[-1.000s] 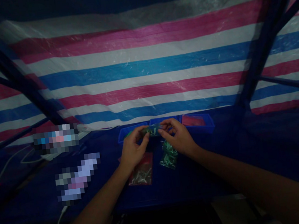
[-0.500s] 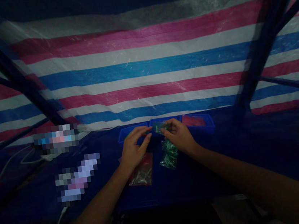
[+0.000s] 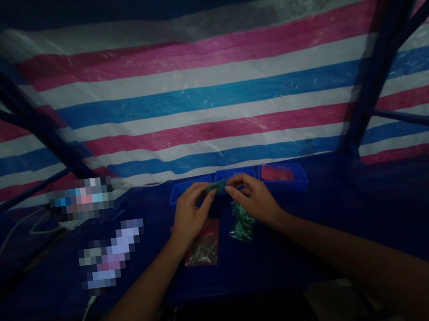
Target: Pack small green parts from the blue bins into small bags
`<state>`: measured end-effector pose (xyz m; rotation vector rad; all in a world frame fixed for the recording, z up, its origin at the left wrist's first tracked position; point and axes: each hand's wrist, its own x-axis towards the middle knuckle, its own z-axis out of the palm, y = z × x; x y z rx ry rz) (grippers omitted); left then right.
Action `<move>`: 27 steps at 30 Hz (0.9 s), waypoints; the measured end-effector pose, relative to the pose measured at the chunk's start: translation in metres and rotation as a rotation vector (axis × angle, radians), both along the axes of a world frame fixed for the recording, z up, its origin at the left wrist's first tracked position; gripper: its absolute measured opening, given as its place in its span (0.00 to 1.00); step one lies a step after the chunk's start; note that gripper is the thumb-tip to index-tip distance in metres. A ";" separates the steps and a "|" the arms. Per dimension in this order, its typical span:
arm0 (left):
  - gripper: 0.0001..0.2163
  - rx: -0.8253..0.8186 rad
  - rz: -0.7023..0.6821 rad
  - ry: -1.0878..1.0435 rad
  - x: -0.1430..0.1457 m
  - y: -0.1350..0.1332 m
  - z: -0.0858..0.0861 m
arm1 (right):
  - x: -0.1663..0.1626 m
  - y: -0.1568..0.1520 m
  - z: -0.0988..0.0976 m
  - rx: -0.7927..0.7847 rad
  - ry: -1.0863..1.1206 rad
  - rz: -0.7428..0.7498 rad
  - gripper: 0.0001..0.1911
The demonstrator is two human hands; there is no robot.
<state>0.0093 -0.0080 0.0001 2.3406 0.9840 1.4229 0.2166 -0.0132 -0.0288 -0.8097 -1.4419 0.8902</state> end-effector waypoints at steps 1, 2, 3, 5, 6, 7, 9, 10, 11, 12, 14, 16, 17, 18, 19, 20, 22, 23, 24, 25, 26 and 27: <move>0.08 -0.017 0.006 -0.020 0.000 0.000 -0.001 | 0.001 0.001 0.000 0.008 0.002 -0.036 0.17; 0.09 -0.040 0.001 -0.039 0.000 0.001 -0.002 | 0.001 0.002 0.000 0.010 0.002 -0.048 0.19; 0.10 -0.066 -0.011 -0.058 0.001 0.001 -0.004 | 0.001 0.003 -0.001 0.008 0.002 -0.034 0.20; 0.12 -0.121 -0.053 -0.087 0.002 0.002 -0.007 | 0.000 0.003 -0.003 -0.011 -0.001 0.048 0.21; 0.13 -0.146 -0.072 -0.090 0.002 0.002 -0.009 | 0.000 0.003 -0.004 -0.026 0.002 0.091 0.20; 0.14 -0.163 -0.085 -0.090 0.003 0.002 -0.010 | -0.001 0.003 -0.005 -0.044 0.011 0.123 0.19; 0.15 -0.171 -0.092 -0.091 0.004 0.002 -0.011 | -0.002 0.004 -0.006 -0.085 0.038 0.146 0.18; 0.16 -0.162 -0.090 -0.094 0.004 0.002 -0.010 | -0.001 0.005 -0.006 -0.105 0.049 0.140 0.17; 0.16 -0.144 -0.086 -0.101 0.004 0.002 -0.010 | -0.001 0.005 -0.006 -0.120 0.062 0.123 0.17; 0.16 -0.119 -0.082 -0.110 0.004 0.002 -0.009 | 0.000 0.006 -0.005 -0.127 0.074 0.095 0.17; 0.15 -0.071 -0.077 -0.116 0.004 0.001 -0.007 | 0.003 0.008 -0.004 -0.126 0.095 0.022 0.17; 0.13 -0.043 -0.078 -0.092 0.004 0.000 -0.005 | 0.004 0.009 -0.001 -0.115 0.108 -0.044 0.17; 0.13 -0.041 -0.085 -0.069 0.004 -0.001 -0.004 | 0.004 0.009 0.000 -0.110 0.111 -0.058 0.17; 0.14 -0.044 -0.095 -0.042 0.004 -0.002 -0.004 | 0.004 0.008 0.000 -0.108 0.110 -0.051 0.17; 0.16 -0.044 -0.108 -0.010 0.004 -0.002 -0.004 | 0.003 0.007 0.001 -0.102 0.109 -0.030 0.17; 0.17 -0.039 -0.121 0.024 0.005 -0.003 -0.005 | 0.001 0.005 0.001 -0.093 0.103 0.004 0.17; 0.20 -0.016 -0.131 0.085 0.005 -0.003 -0.006 | -0.001 0.001 0.002 -0.074 0.080 0.094 0.18; 0.20 -0.003 -0.123 0.105 0.005 -0.003 -0.006 | -0.002 -0.001 0.002 -0.066 0.068 0.135 0.18; 0.18 0.004 -0.108 0.114 0.004 -0.002 -0.006 | -0.003 -0.003 0.002 -0.060 0.055 0.166 0.17; 0.16 0.004 -0.090 0.115 0.004 -0.001 -0.006 | -0.003 -0.004 0.002 -0.055 0.044 0.179 0.16; 0.13 -0.003 -0.070 0.108 0.003 -0.001 -0.005 | -0.003 -0.004 0.002 -0.050 0.035 0.172 0.16; 0.10 -0.013 -0.051 0.097 0.002 0.000 -0.005 | -0.002 -0.004 0.002 -0.043 0.028 0.143 0.15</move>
